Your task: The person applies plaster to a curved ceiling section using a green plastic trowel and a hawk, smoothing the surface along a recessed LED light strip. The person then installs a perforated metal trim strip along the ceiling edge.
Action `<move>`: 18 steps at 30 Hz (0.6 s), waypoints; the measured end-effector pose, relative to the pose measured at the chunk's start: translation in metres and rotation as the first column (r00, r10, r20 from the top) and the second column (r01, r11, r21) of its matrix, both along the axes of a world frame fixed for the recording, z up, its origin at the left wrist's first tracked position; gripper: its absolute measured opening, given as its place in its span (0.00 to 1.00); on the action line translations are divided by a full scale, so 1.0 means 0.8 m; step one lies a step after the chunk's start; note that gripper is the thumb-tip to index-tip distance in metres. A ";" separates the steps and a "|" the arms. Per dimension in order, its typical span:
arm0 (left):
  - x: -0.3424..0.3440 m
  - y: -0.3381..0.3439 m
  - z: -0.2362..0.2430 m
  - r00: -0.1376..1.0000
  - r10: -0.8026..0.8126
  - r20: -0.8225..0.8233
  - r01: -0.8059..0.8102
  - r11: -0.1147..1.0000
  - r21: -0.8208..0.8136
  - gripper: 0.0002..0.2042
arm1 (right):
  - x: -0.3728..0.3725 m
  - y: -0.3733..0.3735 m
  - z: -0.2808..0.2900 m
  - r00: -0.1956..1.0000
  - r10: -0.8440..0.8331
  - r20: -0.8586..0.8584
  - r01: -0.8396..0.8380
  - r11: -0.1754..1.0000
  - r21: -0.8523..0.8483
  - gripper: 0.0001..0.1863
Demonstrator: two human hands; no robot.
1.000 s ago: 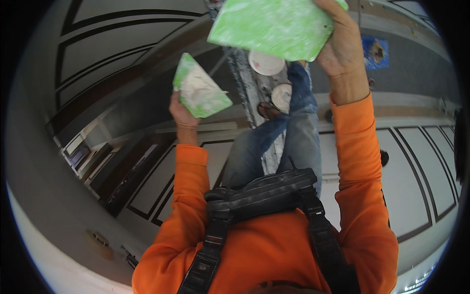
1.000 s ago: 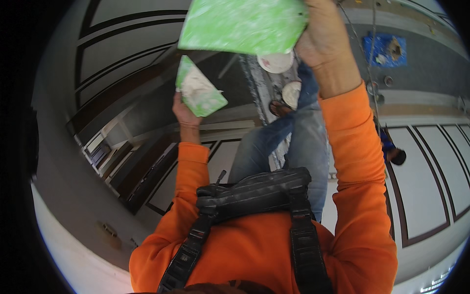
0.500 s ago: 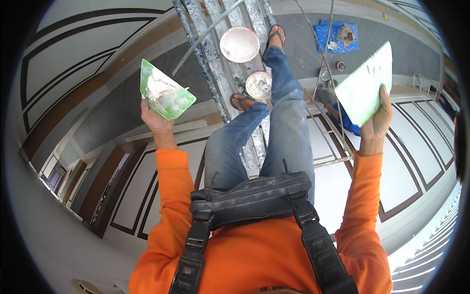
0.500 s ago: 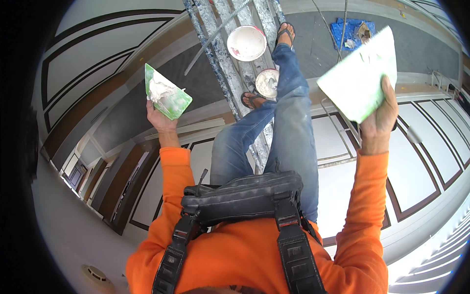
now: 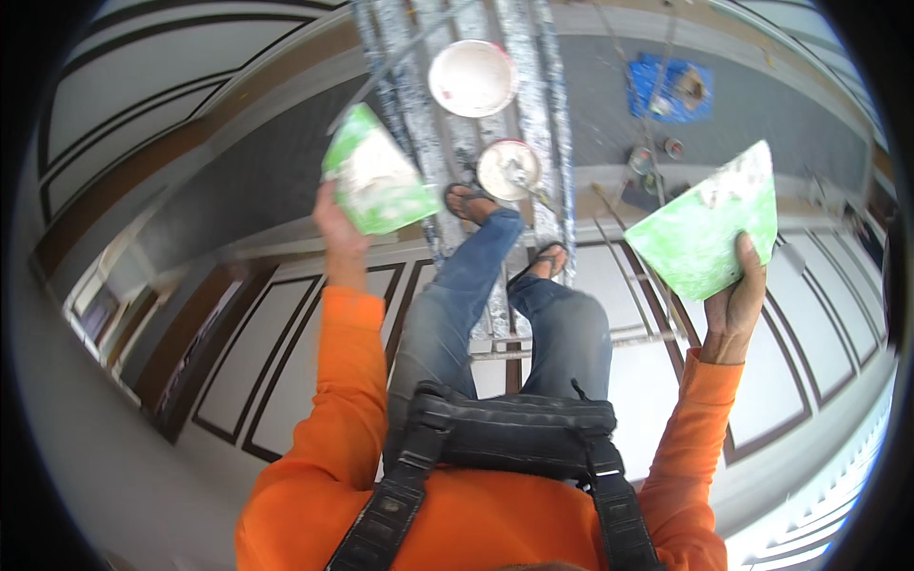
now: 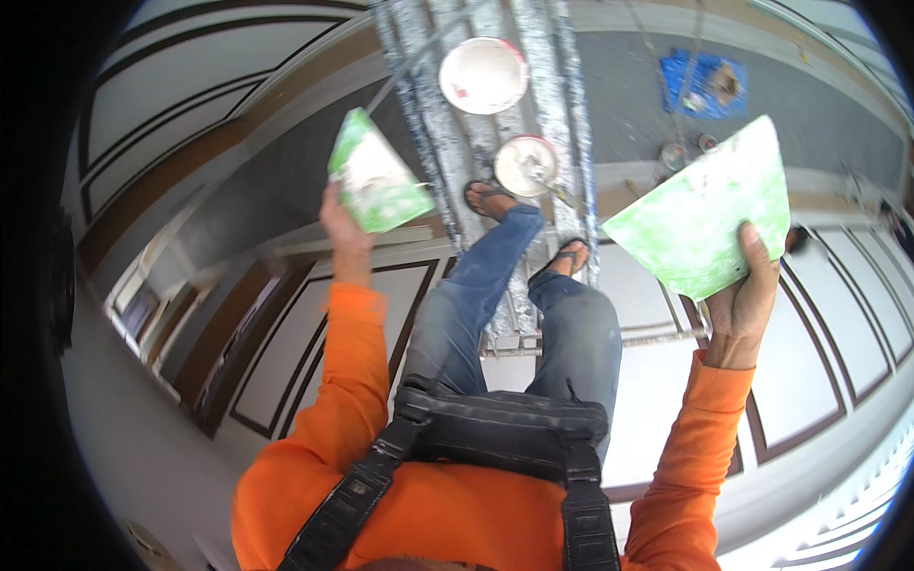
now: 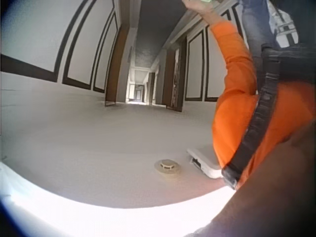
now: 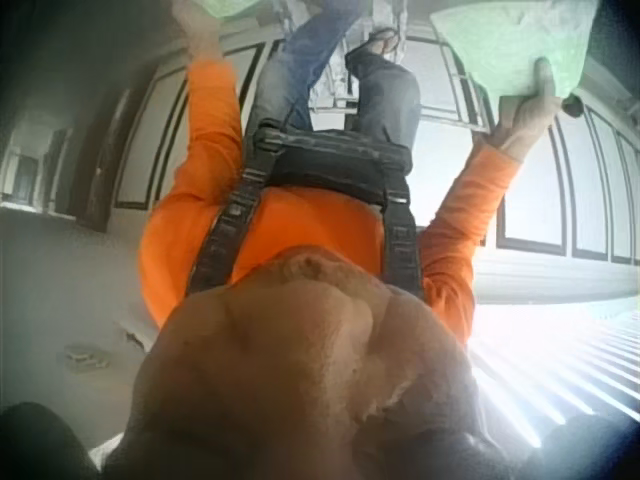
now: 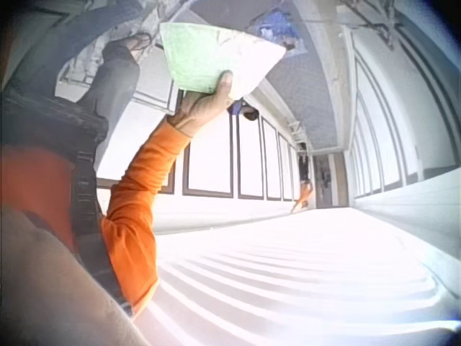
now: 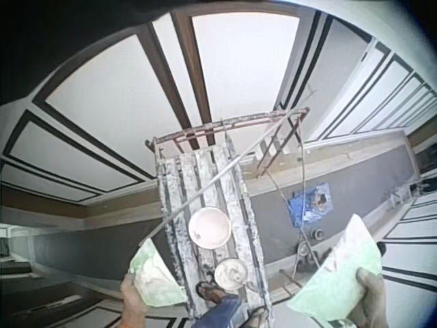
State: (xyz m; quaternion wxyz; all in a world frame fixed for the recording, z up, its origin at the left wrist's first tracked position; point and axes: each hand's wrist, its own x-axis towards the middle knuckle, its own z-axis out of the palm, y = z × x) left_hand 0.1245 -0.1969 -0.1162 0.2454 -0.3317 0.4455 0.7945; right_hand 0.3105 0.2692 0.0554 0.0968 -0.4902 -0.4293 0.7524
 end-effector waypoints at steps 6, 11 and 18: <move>0.030 0.093 -0.013 0.994 -0.110 -0.009 0.110 0.981 0.158 0.26 | -0.030 -0.089 -0.077 0.694 0.687 0.218 -0.709 0.598 0.375 0.13; 0.064 0.163 0.019 0.980 -0.199 -0.018 0.198 0.958 0.209 0.26 | -0.055 -0.099 -0.060 0.580 0.762 0.288 -0.651 0.221 0.726 0.19; 0.133 0.224 0.051 0.957 -0.286 0.038 0.282 0.955 0.094 0.20 | -0.016 -0.107 -0.029 0.491 0.711 0.504 -0.594 -0.151 0.790 0.18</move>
